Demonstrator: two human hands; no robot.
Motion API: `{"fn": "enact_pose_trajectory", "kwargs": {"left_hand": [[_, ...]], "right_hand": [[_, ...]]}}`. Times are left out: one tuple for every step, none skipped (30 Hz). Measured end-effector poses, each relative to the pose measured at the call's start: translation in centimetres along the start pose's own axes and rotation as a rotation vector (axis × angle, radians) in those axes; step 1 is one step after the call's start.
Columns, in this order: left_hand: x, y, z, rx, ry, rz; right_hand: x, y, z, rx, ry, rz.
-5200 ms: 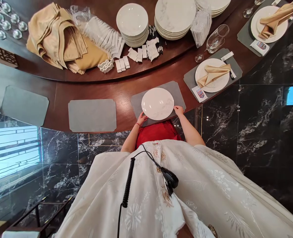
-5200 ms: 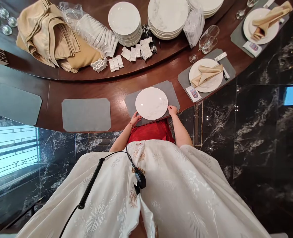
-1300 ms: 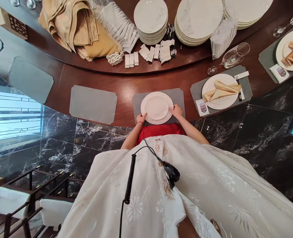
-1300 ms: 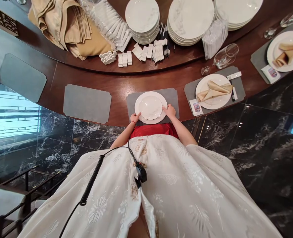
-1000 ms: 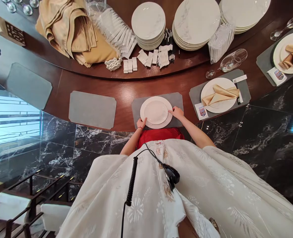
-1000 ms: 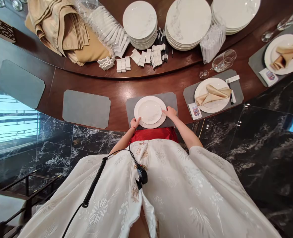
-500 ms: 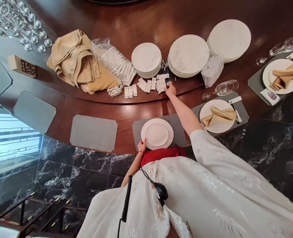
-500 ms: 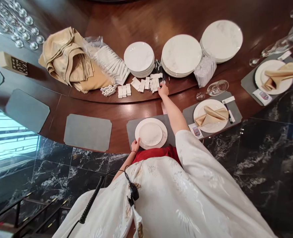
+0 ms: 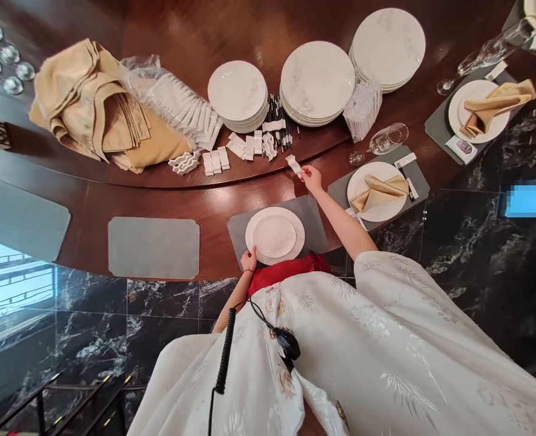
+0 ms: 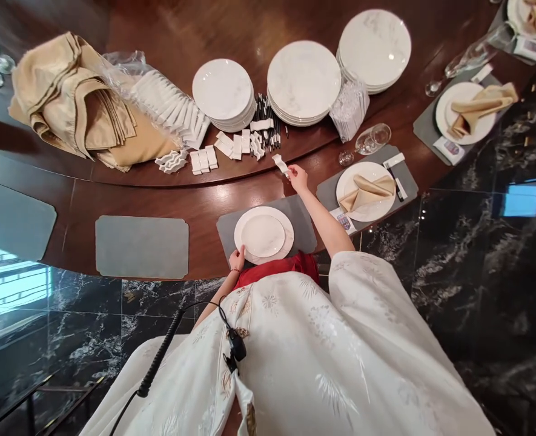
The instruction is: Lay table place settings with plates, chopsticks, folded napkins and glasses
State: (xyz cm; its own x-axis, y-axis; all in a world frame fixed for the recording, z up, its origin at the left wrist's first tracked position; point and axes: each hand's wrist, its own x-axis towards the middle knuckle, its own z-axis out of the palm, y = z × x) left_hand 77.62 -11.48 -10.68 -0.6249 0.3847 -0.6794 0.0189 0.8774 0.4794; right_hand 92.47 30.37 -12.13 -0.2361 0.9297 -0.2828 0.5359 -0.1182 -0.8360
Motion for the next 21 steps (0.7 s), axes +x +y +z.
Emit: {"fn": "enact_pose_trajectory", "kwargs": {"left_hand": [[0.0,0.1,0.0,-0.007,-0.003,0.007],[0.1,0.1,0.0,-0.011,-0.005,0.009],[0.2,0.2,0.0,-0.010,-0.005,0.007],[0.3,0.3,0.1,-0.007,-0.003,0.003],[0.5,0.4,0.1,-0.001,0.001,-0.004],[0.6,0.5,0.1,0.007,0.008,-0.012],[0.8,0.6,0.2,0.013,0.016,-0.018],[0.9,0.7,0.2,0.015,0.023,-0.022],[1.0,0.8,0.2,0.016,0.027,-0.026],[1.1,0.8,0.2,0.016,0.030,-0.026],[1.2,0.9,0.2,0.017,0.032,-0.024],[1.3,0.9,0.2,0.018,0.032,-0.019],[1.3,1.0,0.2,0.018,0.033,-0.012],[1.3,1.0,0.2,0.018,0.035,-0.006],[1.4,1.0,0.2,0.018,0.039,-0.002],[1.4,1.0,0.2,0.016,0.042,-0.001],[1.4,1.0,0.2,0.014,0.044,-0.001],[1.4,1.0,0.2,0.011,0.044,0.000],[1.4,1.0,0.3,0.007,0.045,0.002],[1.4,1.0,0.3,0.004,0.046,0.006],[1.4,1.0,0.3,0.000,0.046,0.011]], "right_hand": [[-1.7,1.4,-1.1,0.006,-0.038,0.039],[-3.3,2.7,-2.3,-0.007,-0.075,0.071],[-4.8,3.8,-3.4,-0.038,-0.108,0.091],[-6.1,4.8,-4.5,-0.083,-0.137,0.095],[-7.2,5.7,-5.4,-0.138,-0.159,0.084],[-8.0,6.4,-6.2,-0.199,-0.171,0.064],[-8.6,7.0,-6.9,-0.259,-0.176,0.043],[-9.0,7.4,-7.3,-0.310,-0.182,0.028],[-9.2,7.8,-7.6,-0.349,-0.190,0.019],[-9.4,8.0,-7.6,-0.375,-0.203,0.017],[-9.4,8.2,-7.4,-0.390,-0.217,0.018],[-9.3,8.3,-7.2,-0.395,-0.227,0.020],[-9.3,8.4,-6.8,-0.390,-0.228,0.026],[-9.1,8.4,-6.3,-0.379,-0.212,0.038],[-9.0,8.5,-5.8,-0.364,-0.181,0.058],[-8.9,8.5,-5.3,-0.342,-0.137,0.083],[-8.9,8.5,-4.9,-0.317,-0.086,0.115],[-8.8,8.6,-4.5,-0.290,-0.037,0.147],[-8.8,8.7,-4.2,-0.264,0.009,0.178],[-8.8,8.7,-4.0,-0.237,0.048,0.203],[-8.8,8.8,-3.9,-0.212,0.078,0.224]]}}
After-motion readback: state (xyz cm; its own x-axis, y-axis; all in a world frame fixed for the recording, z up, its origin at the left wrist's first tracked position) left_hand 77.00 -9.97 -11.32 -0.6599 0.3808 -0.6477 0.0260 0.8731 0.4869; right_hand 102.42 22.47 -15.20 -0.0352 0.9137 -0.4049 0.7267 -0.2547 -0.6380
